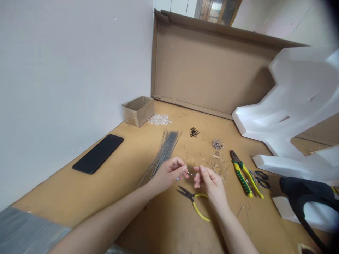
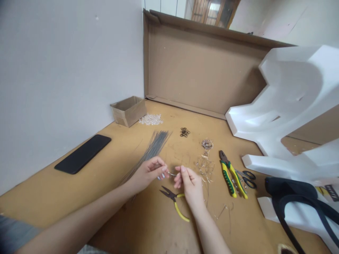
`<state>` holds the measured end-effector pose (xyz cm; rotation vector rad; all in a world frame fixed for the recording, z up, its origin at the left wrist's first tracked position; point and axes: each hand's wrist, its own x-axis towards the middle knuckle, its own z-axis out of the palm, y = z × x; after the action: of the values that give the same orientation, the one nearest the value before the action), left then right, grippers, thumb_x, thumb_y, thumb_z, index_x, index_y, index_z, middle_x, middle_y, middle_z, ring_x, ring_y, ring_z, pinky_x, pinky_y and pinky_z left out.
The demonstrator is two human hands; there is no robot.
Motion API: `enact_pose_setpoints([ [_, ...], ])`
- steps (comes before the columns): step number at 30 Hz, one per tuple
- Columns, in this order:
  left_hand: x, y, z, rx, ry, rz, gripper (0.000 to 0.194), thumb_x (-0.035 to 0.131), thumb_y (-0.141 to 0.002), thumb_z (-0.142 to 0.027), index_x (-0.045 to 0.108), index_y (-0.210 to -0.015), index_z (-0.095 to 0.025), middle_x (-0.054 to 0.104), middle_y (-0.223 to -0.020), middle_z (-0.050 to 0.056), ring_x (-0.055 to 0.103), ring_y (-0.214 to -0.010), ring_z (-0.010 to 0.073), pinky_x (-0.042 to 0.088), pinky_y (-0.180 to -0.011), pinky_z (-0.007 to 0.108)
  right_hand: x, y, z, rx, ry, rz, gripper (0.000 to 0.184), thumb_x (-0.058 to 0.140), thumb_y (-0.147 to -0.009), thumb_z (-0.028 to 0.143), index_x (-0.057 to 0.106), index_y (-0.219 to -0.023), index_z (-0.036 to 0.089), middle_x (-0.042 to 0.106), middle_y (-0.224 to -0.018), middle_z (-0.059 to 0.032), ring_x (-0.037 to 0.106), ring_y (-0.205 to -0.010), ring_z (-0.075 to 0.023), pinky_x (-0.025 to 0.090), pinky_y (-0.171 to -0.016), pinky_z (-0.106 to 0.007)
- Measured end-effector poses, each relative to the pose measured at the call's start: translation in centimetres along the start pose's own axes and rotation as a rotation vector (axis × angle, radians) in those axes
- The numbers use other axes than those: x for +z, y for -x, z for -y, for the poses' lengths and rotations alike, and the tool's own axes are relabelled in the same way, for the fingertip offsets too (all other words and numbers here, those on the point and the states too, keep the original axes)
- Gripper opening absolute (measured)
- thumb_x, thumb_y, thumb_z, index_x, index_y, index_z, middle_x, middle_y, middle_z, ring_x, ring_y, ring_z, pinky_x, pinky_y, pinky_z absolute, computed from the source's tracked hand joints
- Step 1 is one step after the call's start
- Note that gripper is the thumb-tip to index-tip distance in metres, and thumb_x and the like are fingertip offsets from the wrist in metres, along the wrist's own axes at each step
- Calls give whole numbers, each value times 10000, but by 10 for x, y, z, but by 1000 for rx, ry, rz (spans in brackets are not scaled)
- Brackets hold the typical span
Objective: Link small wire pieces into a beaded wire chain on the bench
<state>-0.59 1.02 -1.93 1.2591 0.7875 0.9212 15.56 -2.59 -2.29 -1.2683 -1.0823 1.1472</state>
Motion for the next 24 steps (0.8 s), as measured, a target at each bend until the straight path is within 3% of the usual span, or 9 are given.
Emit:
enact_pose_setpoints([
  [8,10,1,12,-31,38,99,242,604,-740,-370,524,-766,-143,637,-705,21,606,-651,119,462,-621,247,3,4,5,-82,123,20,333,514,-815,462,660,-789,164,584,-520,7,533,-450,-118,432,-481,-238],
  [16,0,-1,0,-23,54,-83,270,601,-735,-406,548,-753,-141,644,-710,22,605,-628,114,461,-587,229,2,4,3,-71,95,-14,351,526,-798,487,651,-770,160,610,-577,-11,540,-451,-114,428,-477,-235],
  [24,3,-4,6,-69,153,-134,277,639,-702,-400,560,-746,-139,665,-732,37,626,-671,138,479,-625,254,3,-1,-8,-38,-109,-46,323,559,-783,472,632,-789,157,635,-632,-29,573,-500,-133,462,-509,-255],
])
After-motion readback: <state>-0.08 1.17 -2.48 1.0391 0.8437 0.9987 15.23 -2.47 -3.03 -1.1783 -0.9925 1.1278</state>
